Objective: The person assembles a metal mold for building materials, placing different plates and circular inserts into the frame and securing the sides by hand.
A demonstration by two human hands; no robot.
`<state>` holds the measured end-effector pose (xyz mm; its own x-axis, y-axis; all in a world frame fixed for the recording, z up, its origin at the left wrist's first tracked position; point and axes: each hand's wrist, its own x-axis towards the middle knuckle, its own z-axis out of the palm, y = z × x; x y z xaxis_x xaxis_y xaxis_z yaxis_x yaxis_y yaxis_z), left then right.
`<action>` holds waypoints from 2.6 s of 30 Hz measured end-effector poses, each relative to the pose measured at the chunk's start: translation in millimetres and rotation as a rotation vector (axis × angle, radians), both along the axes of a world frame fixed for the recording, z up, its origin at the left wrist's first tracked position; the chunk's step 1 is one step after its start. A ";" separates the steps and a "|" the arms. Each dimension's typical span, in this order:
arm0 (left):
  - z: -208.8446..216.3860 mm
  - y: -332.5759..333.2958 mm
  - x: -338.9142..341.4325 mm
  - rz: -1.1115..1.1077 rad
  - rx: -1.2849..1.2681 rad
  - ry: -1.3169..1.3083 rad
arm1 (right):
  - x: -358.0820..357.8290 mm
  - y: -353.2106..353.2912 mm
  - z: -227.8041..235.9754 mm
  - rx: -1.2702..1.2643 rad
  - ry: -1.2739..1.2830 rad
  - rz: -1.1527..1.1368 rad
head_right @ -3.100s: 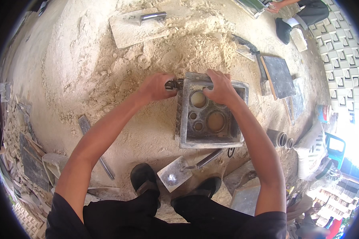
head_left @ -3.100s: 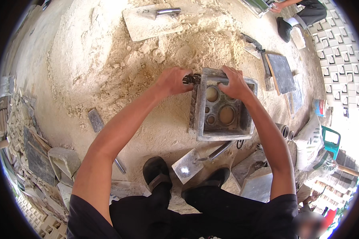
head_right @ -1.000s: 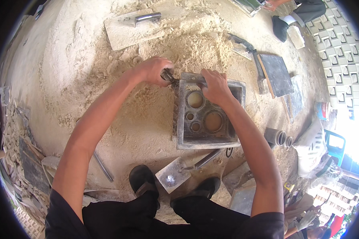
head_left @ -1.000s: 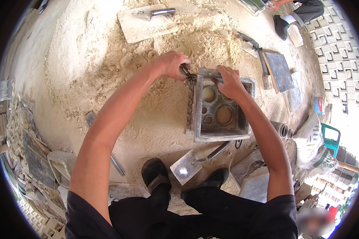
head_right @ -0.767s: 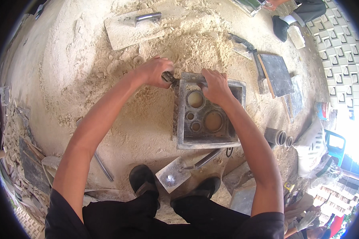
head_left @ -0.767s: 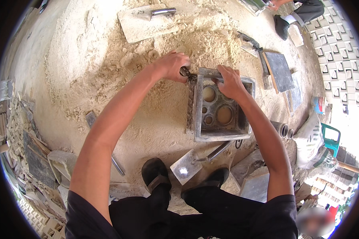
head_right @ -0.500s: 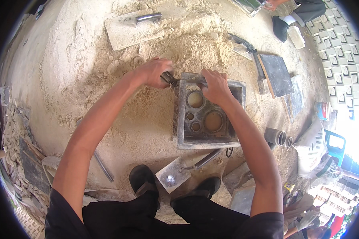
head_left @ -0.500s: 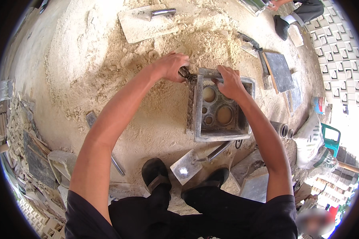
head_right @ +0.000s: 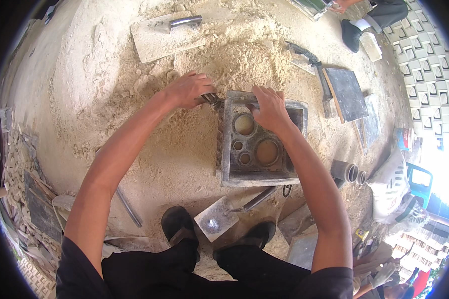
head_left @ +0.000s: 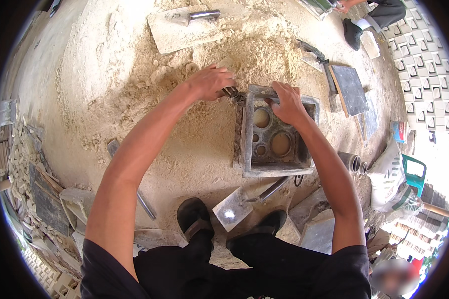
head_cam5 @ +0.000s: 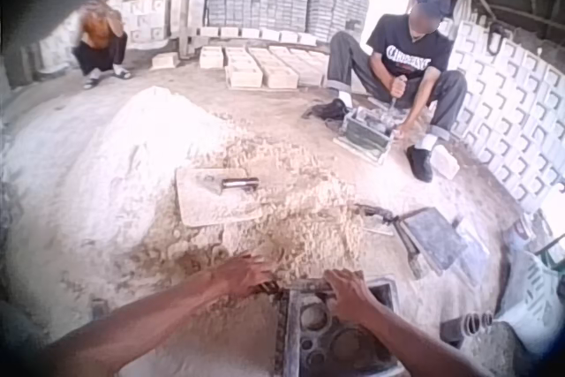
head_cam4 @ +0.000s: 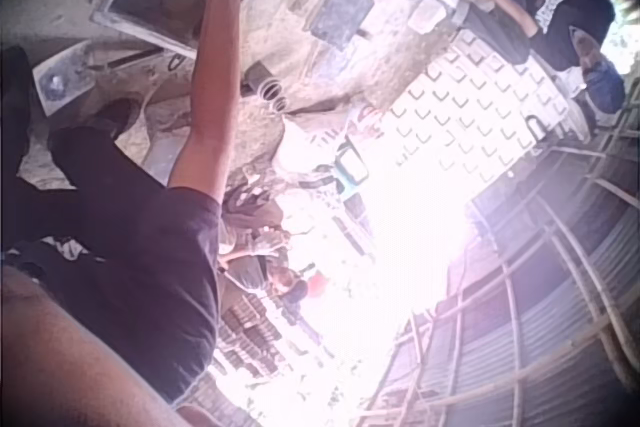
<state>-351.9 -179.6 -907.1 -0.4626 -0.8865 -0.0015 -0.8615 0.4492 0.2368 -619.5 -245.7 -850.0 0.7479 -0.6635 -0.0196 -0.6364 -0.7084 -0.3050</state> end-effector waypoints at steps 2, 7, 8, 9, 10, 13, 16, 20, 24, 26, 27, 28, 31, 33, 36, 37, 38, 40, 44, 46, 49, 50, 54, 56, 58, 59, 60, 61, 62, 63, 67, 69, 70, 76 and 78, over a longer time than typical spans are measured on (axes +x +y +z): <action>0.3 -0.6 3.3 0.012 0.053 0.061 | 0.1 0.1 0.9 0.004 0.005 -0.001; 1.8 1.1 18.0 0.152 0.235 0.189 | 1.7 0.0 0.3 0.011 0.017 -0.006; 5.4 1.1 16.5 0.183 0.331 0.212 | 1.1 -0.1 -0.4 0.005 0.017 -0.006; 6.2 1.4 14.1 0.201 0.346 0.280 | 0.2 -0.2 -0.8 0.000 0.016 -0.007; 4.5 2.4 13.6 0.223 0.358 0.347 | 0.3 -1.0 -1.7 -0.007 0.013 -0.002; 0.8 2.5 14.0 0.306 0.514 0.623 | -0.4 -4.2 -4.6 0.012 0.025 0.009; -2.9 1.0 9.2 0.427 0.635 0.994 | -2.5 -4.6 -6.7 -0.013 -0.031 0.027; -16.0 4.1 0.1 0.580 0.655 1.381 | 0.6 -3.0 -4.2 -0.005 -0.011 0.013; -23.6 14.3 -12.7 0.742 0.642 1.568 | 2.8 -2.0 -2.4 0.006 -0.025 0.004; -17.3 19.6 -26.7 0.844 0.584 1.666 | 2.5 -3.2 -0.8 0.023 -0.006 0.001; -13.8 21.8 -32.2 0.883 0.575 1.667 | 2.9 -4.2 -0.2 0.037 0.012 -0.004; -8.5 23.3 -37.4 0.920 0.566 1.670 | 2.4 -5.3 0.1 0.048 0.032 -0.009; 16.1 12.3 -51.4 0.982 0.542 1.393 | -1.5 -7.2 -1.4 0.056 -0.025 -0.001; 13.8 -1.4 -58.8 0.957 0.518 1.208 | -3.1 -7.1 -3.7 0.035 -0.052 -0.003; -22.4 -19.5 -55.1 0.937 0.471 1.133 | 6.5 -4.9 -1.3 0.052 -0.033 0.013; -21.1 -20.6 -57.5 0.953 0.468 1.156 | 3.6 -5.2 -2.2 0.064 -0.012 0.005; -19.7 -21.7 -59.3 0.970 0.466 1.180 | 1.1 -5.6 -3.0 0.057 -0.006 0.000; -8.7 -28.5 -54.3 0.932 0.519 1.003 | -1.7 -5.9 -4.2 0.044 0.000 -0.004; -13.7 -40.6 -44.9 0.902 0.579 1.106 | 2.0 -3.5 -2.7 -0.005 -0.043 0.020; -21.0 -39.4 -46.6 0.938 0.525 1.104 | 2.5 -3.0 -1.9 0.007 -0.022 0.012; -26.0 -36.8 -48.2 0.946 0.547 1.243 | 0.7 -1.8 -1.3 0.008 -0.015 -0.005; -27.6 -36.2 -47.6 0.940 0.570 1.312 | 0.3 -2.0 -1.3 0.003 -0.026 -0.003; -38.9 -33.9 -38.6 0.902 0.511 1.309 | 6.2 -0.7 0.6 0.018 -0.012 0.005; -38.2 -28.8 -46.8 0.974 0.503 1.335 | 2.4 -1.3 1.0 0.020 0.009 -0.007; -37.5 -23.7 -48.7 0.912 0.521 1.462 | 2.2 -0.3 0.0 0.011 -0.007 -0.010; -37.4 -21.1 -48.3 0.883 0.528 1.524 | 2.6 -0.1 -0.1 0.007 -0.005 -0.009; -36.4 -21.5 -47.2 0.902 0.535 1.448 | 2.8 -0.2 0.0 0.002 -0.003 -0.008; -25.4 -21.5 -47.0 0.920 0.545 1.373 | 2.6 0.0 0.3 -0.002 0.001 -0.008; -15.8 -20.5 -47.1 0.936 0.553 1.298 | 2.5 0.2 0.5 0.002 0.008 -0.010; -17.8 -21.4 -45.2 0.897 0.592 1.374 | 2.3 0.2 0.7 0.006 0.015 -0.012; 4.6 -16.4 -46.2 0.862 0.640 1.271 | -1.1 -0.1 -2.5 -0.016 0.017 -0.019; 19.4 0.2 -58.0 0.890 0.511 1.101 | -4.3 -1.8 -4.2 -0.025 0.001 -0.018; 12.5 9.3 -63.4 0.896 0.403 1.057 | -4.4 -2.0 -4.8 -0.027 -0.009 -0.015; -55.2 37.1 -52.1 0.690 0.276 1.198 | 4.0 3.8 1.4 -0.048 -0.001 0.005; -37.8 41.4 -56.8 0.647 0.258 1.148 | -1.3 3.0 -2.7 -0.063 -0.017 -0.003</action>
